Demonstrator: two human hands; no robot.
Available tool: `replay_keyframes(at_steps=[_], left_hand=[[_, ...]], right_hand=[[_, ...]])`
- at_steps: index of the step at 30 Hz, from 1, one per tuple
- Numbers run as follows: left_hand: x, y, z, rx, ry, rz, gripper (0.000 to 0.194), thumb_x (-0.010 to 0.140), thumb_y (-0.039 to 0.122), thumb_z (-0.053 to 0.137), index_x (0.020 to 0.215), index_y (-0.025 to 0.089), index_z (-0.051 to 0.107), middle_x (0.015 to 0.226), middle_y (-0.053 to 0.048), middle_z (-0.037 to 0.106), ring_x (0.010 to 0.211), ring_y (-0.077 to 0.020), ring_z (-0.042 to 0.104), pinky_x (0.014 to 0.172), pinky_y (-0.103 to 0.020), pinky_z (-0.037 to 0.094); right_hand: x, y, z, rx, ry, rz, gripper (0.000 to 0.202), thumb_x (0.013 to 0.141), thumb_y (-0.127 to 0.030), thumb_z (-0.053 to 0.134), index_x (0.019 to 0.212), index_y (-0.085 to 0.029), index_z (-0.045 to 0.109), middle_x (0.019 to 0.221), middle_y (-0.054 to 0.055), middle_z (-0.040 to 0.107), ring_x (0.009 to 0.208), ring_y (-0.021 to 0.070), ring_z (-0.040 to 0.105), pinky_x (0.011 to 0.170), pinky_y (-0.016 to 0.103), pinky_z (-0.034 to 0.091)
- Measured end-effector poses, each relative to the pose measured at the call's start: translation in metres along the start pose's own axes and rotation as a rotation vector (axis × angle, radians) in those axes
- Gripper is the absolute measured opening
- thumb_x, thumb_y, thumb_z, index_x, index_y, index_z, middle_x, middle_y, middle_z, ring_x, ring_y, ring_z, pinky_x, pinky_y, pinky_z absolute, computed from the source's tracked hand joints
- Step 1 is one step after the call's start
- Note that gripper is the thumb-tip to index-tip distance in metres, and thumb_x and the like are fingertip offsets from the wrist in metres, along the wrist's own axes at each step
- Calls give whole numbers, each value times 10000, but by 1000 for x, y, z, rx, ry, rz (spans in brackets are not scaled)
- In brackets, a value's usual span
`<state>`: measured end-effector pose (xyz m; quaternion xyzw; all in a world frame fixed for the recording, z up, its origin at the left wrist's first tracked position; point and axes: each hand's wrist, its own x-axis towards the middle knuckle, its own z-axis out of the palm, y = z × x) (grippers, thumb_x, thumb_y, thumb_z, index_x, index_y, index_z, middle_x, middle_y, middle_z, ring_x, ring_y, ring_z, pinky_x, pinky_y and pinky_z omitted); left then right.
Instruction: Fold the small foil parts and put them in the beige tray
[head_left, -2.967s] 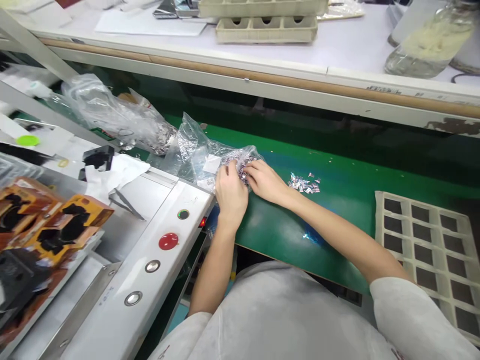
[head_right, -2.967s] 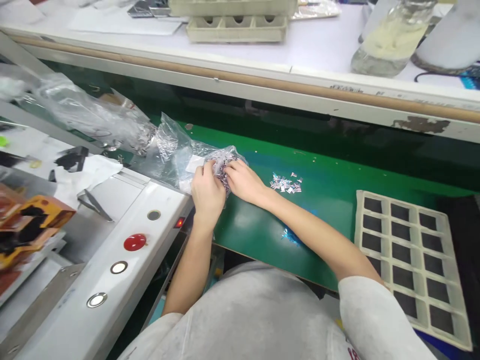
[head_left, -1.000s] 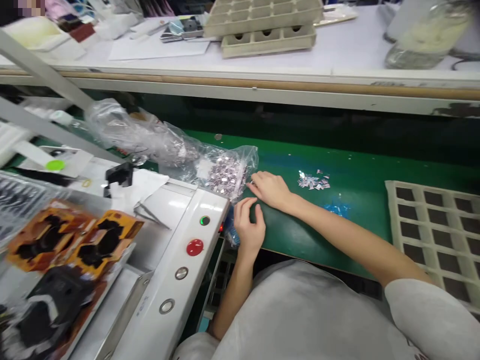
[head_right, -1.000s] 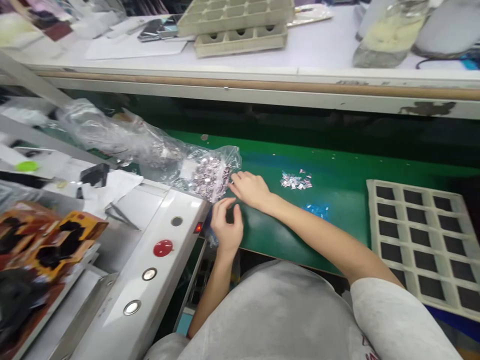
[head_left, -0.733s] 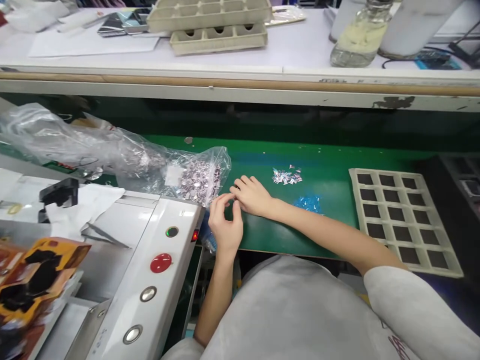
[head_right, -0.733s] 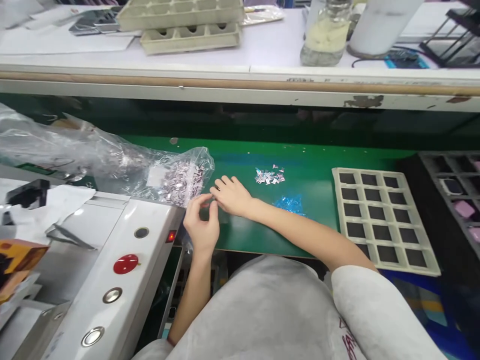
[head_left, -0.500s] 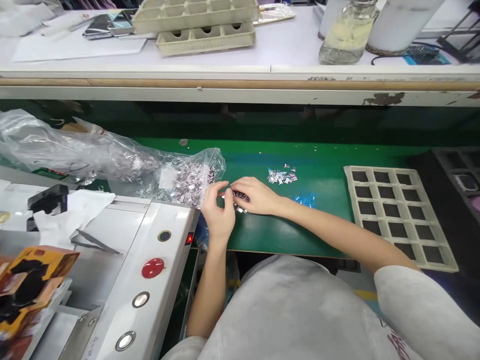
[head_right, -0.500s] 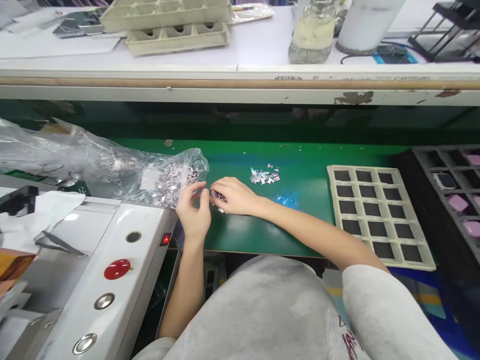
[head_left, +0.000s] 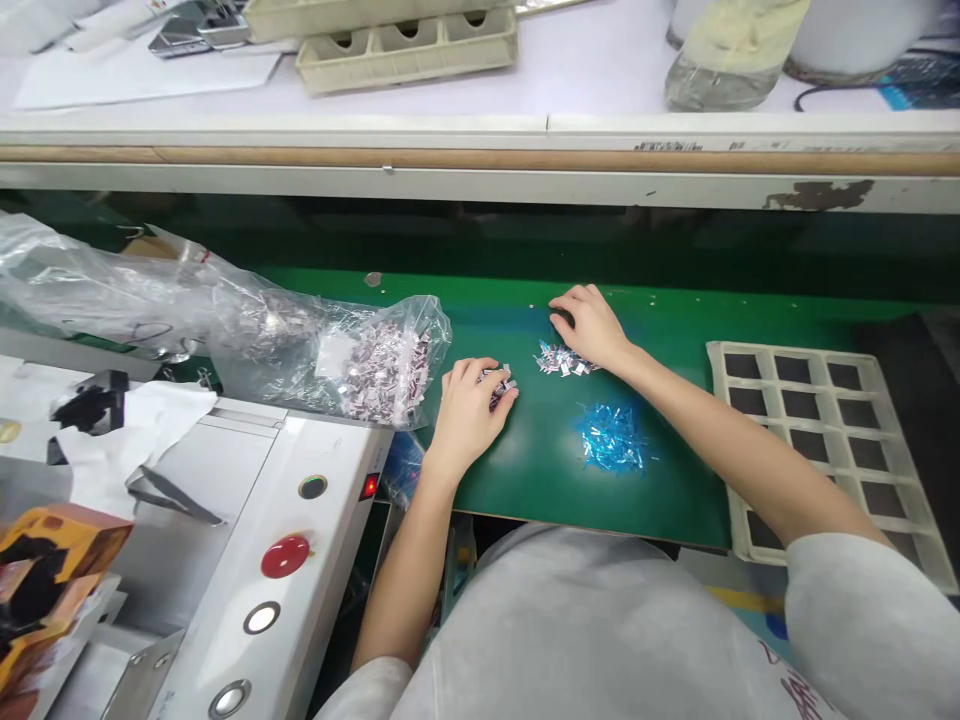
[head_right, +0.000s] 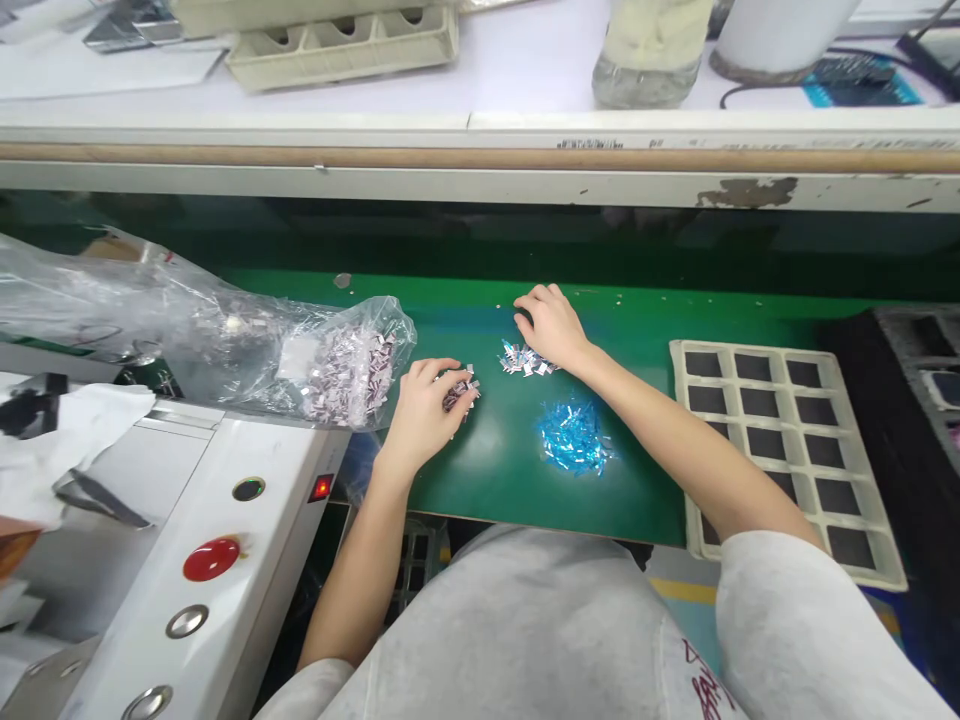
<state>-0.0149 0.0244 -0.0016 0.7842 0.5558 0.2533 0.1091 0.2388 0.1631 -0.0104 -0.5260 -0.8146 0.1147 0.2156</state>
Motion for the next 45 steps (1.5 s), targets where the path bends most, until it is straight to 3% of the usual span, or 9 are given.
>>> replay_keyframes(at_steps=[4,12,22,30,34,39,45], left_hand=[[18,-1,3,61,-26,-63,224,1054,286,644,1237,231,762,1215,-134,744,1199,-354,620,981,-508,492],[32,-5,16,90,-26,-134,89,983,207,682,965,228,767,1009,-107,748,1041,-349,639,896,-492,507],[25,11,17,242,40,-228,132,986,325,709,916,218,742,973,-126,727,1016,-368,650,848,-486,504],[32,19,7,306,-90,-280,167,1041,208,568,989,187,725,1074,-159,738,1113,-381,639,889,-493,492],[33,18,2,276,-134,-294,198,1083,191,515,1033,195,707,1129,-150,745,1147,-364,635,932,-483,483],[31,14,4,257,-65,-340,147,1037,337,687,1048,194,716,1117,-145,747,1138,-386,644,948,-502,493],[31,9,5,241,-67,-356,133,1056,211,597,1003,196,718,1113,-153,742,1146,-395,638,927,-513,490]], right_hand=[[3,2,7,-16,-10,-9,379,1056,-289,542,1280,-124,798,1172,174,691,1183,375,590,1105,601,528],[4,-1,13,47,16,63,315,1036,-267,578,1207,-165,822,1149,148,682,1167,357,604,1072,581,558],[2,-1,13,81,23,65,328,1051,-267,567,1223,-174,830,1154,144,691,1162,351,594,1075,569,540],[4,1,18,90,48,62,281,1037,-301,631,1174,-191,850,1129,144,695,1132,351,601,1053,573,542],[4,3,20,113,80,68,250,1023,-279,647,1137,-204,857,1110,143,699,1121,358,604,1034,580,547],[4,4,22,134,85,72,234,1022,-282,656,1121,-216,857,1103,142,692,1127,360,610,1038,593,546],[5,5,23,147,100,61,234,1012,-288,650,1090,-216,860,1078,142,693,1094,357,613,1016,609,554]])
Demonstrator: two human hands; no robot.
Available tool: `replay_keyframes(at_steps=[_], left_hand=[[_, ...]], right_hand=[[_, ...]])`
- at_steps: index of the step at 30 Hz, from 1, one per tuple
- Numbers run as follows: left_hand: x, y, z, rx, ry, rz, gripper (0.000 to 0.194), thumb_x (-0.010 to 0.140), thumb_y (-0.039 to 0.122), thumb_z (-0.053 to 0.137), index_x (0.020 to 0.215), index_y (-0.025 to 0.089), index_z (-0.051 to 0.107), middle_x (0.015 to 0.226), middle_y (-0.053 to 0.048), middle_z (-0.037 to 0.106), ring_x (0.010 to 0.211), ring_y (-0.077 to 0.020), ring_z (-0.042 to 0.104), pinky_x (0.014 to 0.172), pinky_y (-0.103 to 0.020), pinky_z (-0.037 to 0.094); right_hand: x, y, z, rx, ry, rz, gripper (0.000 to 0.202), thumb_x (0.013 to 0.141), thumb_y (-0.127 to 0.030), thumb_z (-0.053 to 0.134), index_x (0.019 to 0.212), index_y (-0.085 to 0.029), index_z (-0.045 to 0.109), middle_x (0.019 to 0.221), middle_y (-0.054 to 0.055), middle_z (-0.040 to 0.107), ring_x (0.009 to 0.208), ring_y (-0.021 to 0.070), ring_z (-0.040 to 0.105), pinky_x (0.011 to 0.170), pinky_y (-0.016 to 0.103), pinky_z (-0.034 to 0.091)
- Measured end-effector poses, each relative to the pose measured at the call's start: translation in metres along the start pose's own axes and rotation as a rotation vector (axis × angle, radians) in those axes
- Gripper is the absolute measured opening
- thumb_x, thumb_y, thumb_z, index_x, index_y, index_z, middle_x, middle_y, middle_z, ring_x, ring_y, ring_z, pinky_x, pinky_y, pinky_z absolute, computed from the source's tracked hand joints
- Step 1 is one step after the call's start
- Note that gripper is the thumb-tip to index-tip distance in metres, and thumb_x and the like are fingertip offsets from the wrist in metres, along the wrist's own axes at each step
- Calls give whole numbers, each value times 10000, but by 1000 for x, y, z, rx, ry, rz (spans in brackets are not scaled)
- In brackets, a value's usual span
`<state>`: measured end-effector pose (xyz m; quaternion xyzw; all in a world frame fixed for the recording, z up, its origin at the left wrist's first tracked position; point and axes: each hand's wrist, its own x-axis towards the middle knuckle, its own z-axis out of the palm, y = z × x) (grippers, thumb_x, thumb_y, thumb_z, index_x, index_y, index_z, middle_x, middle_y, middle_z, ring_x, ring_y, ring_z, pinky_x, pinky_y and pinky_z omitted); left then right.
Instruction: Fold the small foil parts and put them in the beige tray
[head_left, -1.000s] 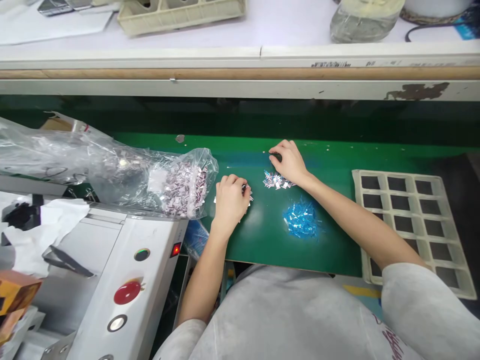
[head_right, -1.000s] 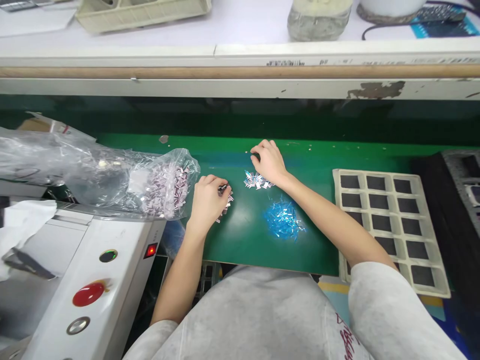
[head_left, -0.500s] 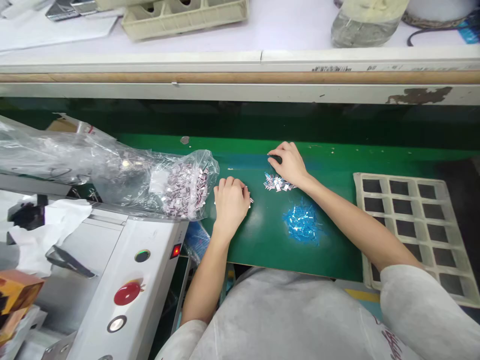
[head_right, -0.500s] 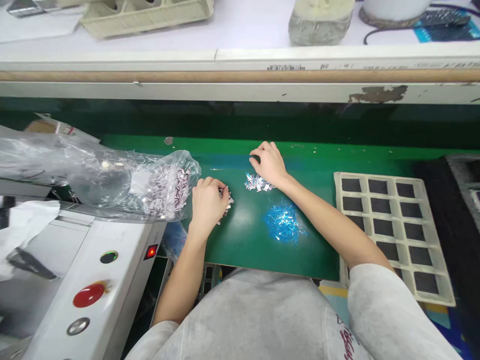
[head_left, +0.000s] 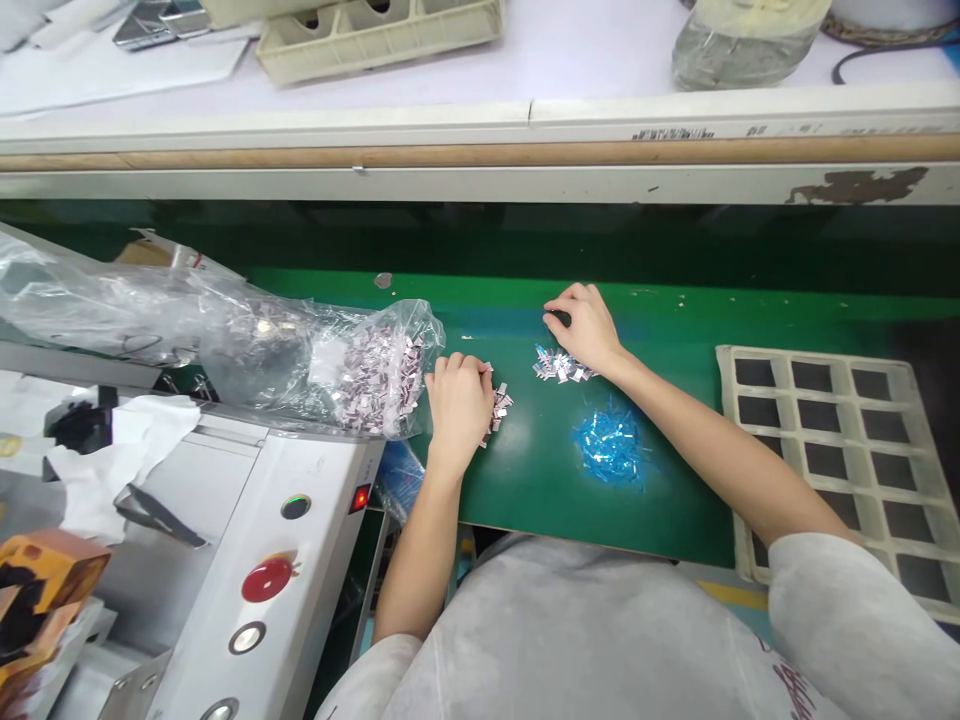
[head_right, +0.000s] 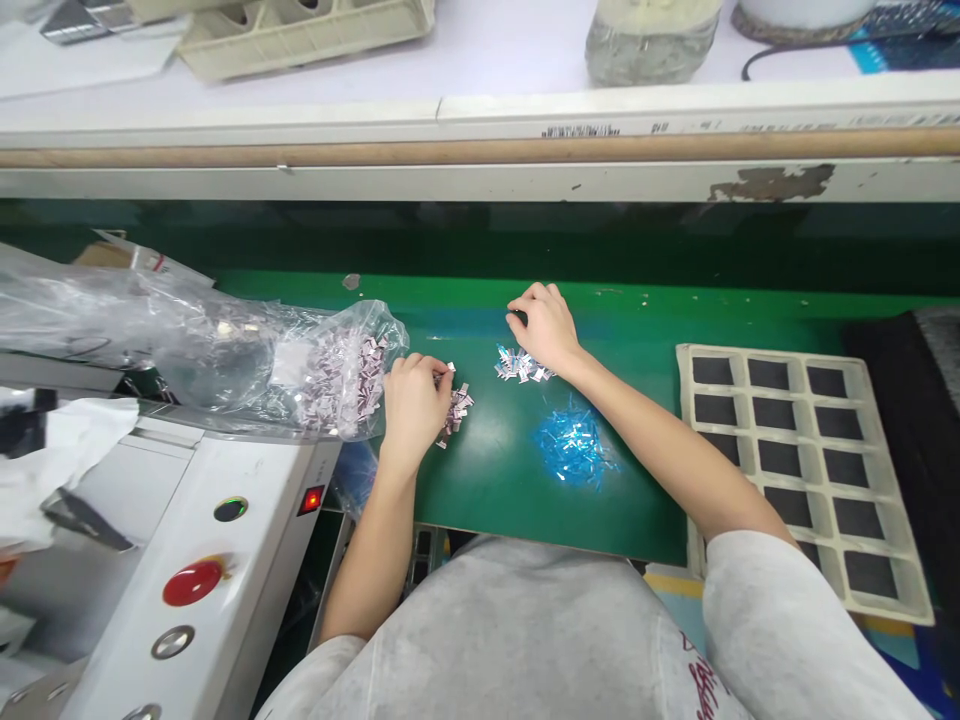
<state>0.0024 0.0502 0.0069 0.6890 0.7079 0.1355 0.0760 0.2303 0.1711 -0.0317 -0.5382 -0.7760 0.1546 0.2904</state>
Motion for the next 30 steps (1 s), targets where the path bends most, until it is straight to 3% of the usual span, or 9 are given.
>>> replay_keyframes(at_steps=[5,9,17,25,30], left_hand=[[2,-4,3,-89,58,51,165,1081,203,556,991,200,694,1119,-158,739,1138,-380,630,937,-508,490],[3,-9,5,-249,142,96,147,1075,200,572,985,206,689,985,-121,755,984,-319,667,890,-447,505],[2,-9,8,-499,119,23,59,979,178,714,936,213,735,787,-8,717,697,-188,647,731,-326,482],[1,-3,14,-699,177,60,51,949,187,780,971,233,779,843,0,758,722,-162,652,765,-300,524],[1,-1,19,-762,139,63,103,961,159,753,1030,232,775,956,-32,807,784,-172,706,793,-310,556]], right_hand=[[0,-1,0,-3,3,11,223,1005,-278,660,1083,-214,859,1081,144,705,1092,359,621,1008,600,554],[0,-2,0,0,8,15,222,1009,-281,655,1072,-221,859,1083,143,710,1086,359,624,1001,605,553],[-1,-1,0,-7,3,4,240,1021,-280,653,1115,-235,870,1094,132,709,1090,351,619,994,585,557],[1,-5,-1,-16,-10,46,207,1012,-261,667,1074,-239,864,1112,126,734,1115,351,624,995,551,545],[0,-5,-2,-20,12,31,163,990,-241,657,968,-243,819,1085,107,767,1072,340,641,973,523,524]])
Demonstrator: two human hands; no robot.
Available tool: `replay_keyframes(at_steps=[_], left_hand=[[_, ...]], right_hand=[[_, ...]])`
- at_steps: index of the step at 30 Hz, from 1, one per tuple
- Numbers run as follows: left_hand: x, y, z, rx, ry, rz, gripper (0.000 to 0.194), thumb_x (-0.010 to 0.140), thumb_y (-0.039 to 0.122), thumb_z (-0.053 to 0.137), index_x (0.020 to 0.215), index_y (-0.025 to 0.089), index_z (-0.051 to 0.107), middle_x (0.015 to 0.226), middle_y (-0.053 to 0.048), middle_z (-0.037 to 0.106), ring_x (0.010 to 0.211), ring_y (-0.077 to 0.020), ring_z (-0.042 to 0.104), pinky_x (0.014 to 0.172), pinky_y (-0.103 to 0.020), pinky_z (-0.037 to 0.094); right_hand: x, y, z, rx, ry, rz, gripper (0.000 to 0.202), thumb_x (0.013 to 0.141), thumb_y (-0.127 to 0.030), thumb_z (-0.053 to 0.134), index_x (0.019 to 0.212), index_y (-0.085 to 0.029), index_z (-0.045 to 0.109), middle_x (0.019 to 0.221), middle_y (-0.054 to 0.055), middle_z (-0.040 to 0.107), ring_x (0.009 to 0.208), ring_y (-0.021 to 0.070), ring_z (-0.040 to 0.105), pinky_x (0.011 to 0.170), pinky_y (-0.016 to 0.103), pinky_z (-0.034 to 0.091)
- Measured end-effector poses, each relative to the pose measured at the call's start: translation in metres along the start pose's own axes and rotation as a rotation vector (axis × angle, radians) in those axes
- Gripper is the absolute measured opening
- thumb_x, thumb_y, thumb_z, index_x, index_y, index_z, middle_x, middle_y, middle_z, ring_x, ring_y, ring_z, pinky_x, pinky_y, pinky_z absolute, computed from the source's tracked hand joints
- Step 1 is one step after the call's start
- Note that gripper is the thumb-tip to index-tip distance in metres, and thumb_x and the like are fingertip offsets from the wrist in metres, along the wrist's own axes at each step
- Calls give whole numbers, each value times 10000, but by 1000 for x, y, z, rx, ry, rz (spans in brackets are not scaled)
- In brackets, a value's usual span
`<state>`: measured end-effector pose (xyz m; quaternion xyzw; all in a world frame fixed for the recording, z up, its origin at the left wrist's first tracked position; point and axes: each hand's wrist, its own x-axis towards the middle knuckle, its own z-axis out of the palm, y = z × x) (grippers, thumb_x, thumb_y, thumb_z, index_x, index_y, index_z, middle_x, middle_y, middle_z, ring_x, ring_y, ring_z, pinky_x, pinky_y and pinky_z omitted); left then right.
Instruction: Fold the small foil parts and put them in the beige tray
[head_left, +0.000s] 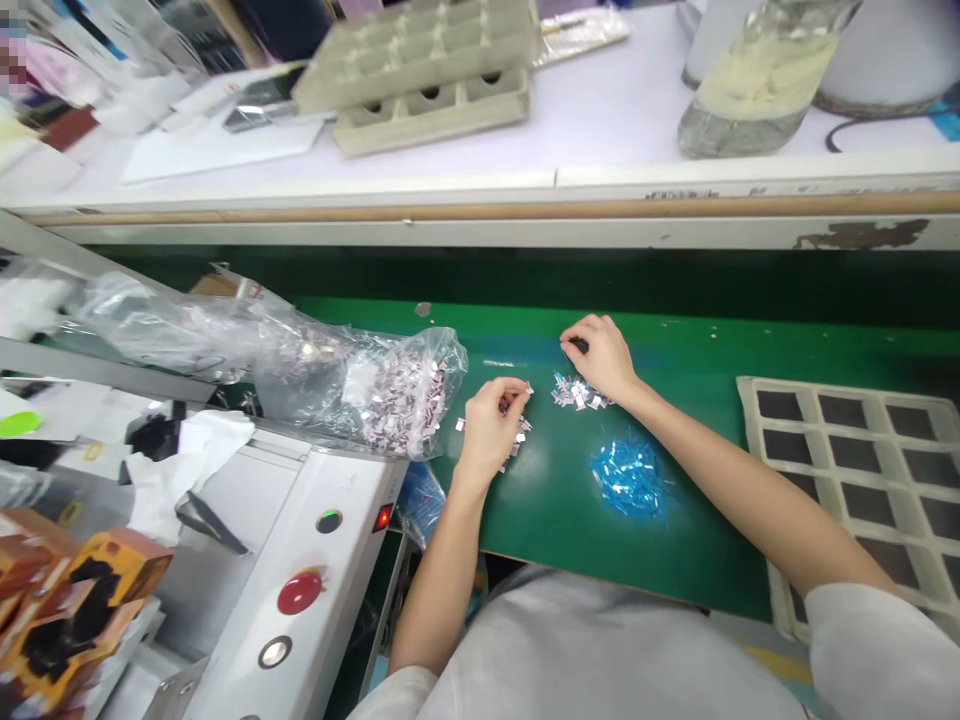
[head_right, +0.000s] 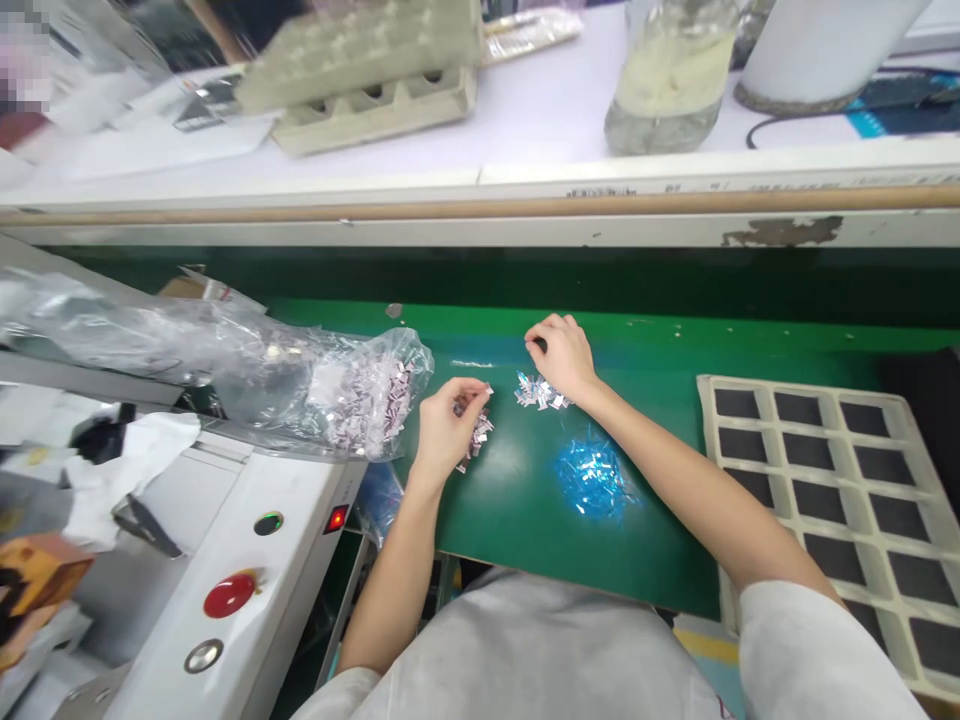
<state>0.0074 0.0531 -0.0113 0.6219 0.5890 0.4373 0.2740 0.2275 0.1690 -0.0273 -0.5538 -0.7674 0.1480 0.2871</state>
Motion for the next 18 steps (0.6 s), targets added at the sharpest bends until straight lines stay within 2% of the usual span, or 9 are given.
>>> replay_keyframes(at_steps=[5,9,14,16,18], left_hand=[[2,1,0,-27,-19,-4,114,983,182,734,1069,241,779,997,-55,810,854,-198,750,827,-341,603],[2,-1,0,-22,-13,29,139,1003,207,702,1086,260,800,1006,-59,797,858,-211,747,802,-353,622],[2,-2,1,-36,-26,30,116,1011,216,681,1078,264,764,1001,-55,800,880,-220,754,822,-369,619],[2,-2,1,-93,-33,-18,48,1004,238,689,1045,258,702,965,-41,790,864,-213,768,810,-353,618],[2,-1,2,-178,-44,-79,83,993,256,703,1041,255,636,927,-22,775,817,-199,781,778,-330,622]], right_hand=[[-4,-2,-8,16,7,-61,154,989,-251,623,927,-241,763,1053,106,789,991,335,657,891,518,535],[-10,-18,-19,151,-12,-97,127,985,-264,633,922,-245,741,1005,84,791,958,303,689,873,482,556],[-19,-47,-31,509,-256,-114,122,1005,-307,643,986,-238,743,1000,55,813,892,236,758,816,388,595],[-23,-55,-34,574,-333,-107,148,1026,-337,636,1035,-236,744,1036,57,823,901,231,771,805,376,601],[-27,-59,-36,596,-371,-128,159,1041,-346,628,1057,-238,743,1068,57,828,930,231,780,820,372,603]])
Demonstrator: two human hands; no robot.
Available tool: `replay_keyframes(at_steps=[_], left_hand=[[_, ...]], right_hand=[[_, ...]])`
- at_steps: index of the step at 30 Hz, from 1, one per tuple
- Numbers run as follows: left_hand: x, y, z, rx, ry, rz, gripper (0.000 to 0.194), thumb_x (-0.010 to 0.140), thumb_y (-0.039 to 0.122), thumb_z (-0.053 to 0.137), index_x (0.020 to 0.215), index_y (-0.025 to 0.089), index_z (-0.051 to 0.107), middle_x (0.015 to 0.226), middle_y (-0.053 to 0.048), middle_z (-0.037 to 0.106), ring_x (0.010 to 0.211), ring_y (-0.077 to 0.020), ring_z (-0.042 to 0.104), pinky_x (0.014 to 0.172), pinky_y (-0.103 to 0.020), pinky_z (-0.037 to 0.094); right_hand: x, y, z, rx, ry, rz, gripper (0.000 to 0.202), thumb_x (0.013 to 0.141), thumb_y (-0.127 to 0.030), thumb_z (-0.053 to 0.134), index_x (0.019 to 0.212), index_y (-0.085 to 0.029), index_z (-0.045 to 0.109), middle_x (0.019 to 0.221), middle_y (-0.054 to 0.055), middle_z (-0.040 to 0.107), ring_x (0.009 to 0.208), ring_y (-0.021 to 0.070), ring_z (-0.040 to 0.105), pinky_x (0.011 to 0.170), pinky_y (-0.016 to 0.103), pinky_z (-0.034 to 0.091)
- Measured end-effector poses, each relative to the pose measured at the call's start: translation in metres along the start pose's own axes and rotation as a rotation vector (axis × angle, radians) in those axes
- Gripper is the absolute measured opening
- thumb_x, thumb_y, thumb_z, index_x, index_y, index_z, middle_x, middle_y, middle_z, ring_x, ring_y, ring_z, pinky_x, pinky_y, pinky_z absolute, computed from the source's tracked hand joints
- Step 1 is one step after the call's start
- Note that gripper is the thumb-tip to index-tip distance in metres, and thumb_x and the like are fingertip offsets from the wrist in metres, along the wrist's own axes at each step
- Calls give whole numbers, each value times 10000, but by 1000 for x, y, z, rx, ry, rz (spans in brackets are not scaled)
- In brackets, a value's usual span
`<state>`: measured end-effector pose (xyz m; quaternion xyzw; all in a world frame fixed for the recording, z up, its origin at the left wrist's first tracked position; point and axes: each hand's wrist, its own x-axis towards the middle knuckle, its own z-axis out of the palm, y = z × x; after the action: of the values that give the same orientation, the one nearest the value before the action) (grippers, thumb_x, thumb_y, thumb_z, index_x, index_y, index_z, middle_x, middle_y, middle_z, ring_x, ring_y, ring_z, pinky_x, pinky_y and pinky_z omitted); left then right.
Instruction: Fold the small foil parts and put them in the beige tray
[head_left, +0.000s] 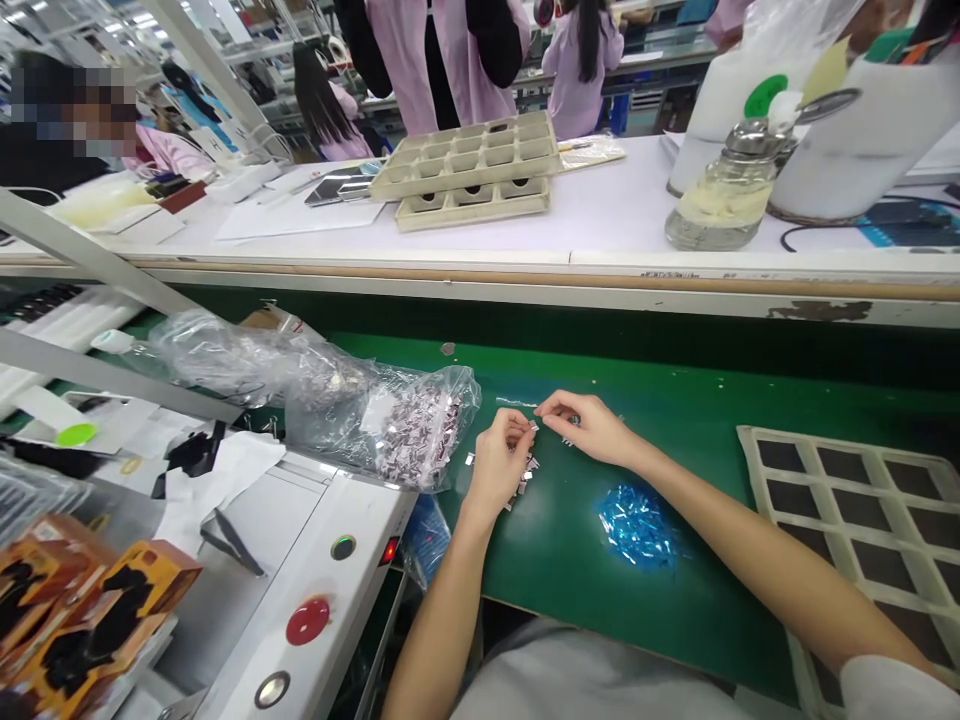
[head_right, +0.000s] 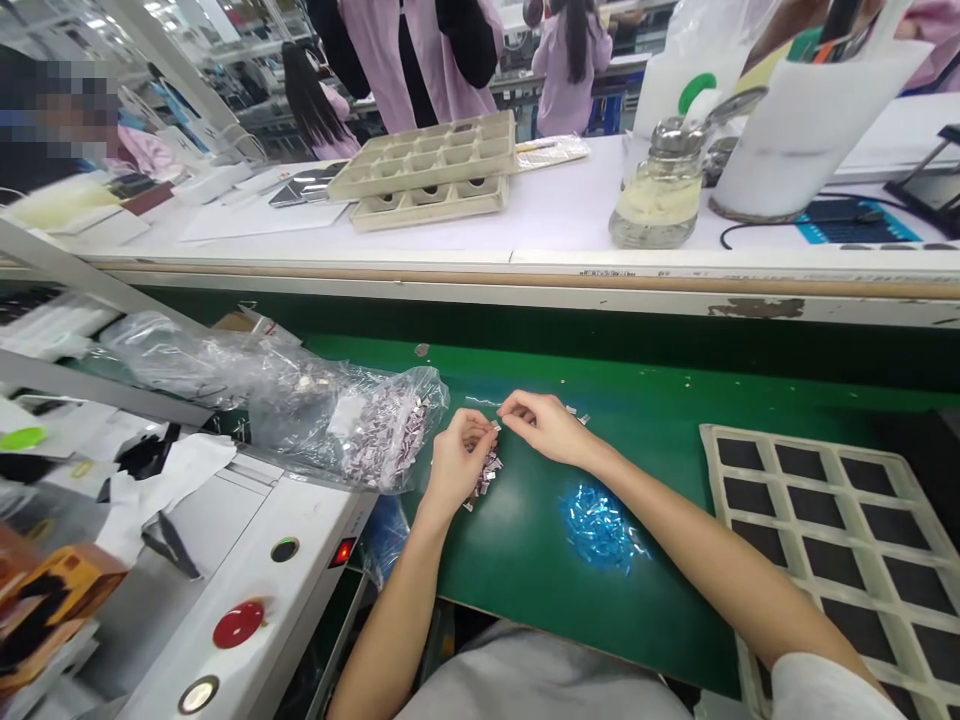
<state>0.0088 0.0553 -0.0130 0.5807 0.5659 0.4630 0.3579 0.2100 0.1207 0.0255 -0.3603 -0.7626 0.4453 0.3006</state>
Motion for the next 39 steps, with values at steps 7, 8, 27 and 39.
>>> replay_keyframes(at_steps=[7,8,27,39], left_hand=[[0,-4,2,-109,-41,-74,215,963,252,740,1105,265,578,934,-20,796,808,-207,818,766,-336,663],[0,-4,1,-107,-51,-79,216,966,257,736,1112,268,577,932,-19,798,805,-208,819,760,-336,666],[-5,4,-1,-76,12,-27,250,950,165,742,1111,262,578,940,-5,818,836,-188,835,792,-308,686],[-7,4,1,-20,45,-4,267,952,187,772,1049,270,538,979,-7,828,886,-193,841,834,-325,698]], right_hand=[[-5,3,1,-83,-46,-93,158,1077,-344,603,1077,-279,746,1092,45,825,948,239,775,832,390,603],[-5,4,1,-104,-39,-105,159,1080,-348,601,1084,-286,748,1099,47,823,962,244,773,837,396,602],[-2,14,15,6,44,-20,133,999,-333,661,951,-229,728,956,39,776,825,192,718,788,349,590],[0,15,18,74,84,19,143,959,-351,700,919,-220,744,966,56,788,837,199,736,819,371,615]])
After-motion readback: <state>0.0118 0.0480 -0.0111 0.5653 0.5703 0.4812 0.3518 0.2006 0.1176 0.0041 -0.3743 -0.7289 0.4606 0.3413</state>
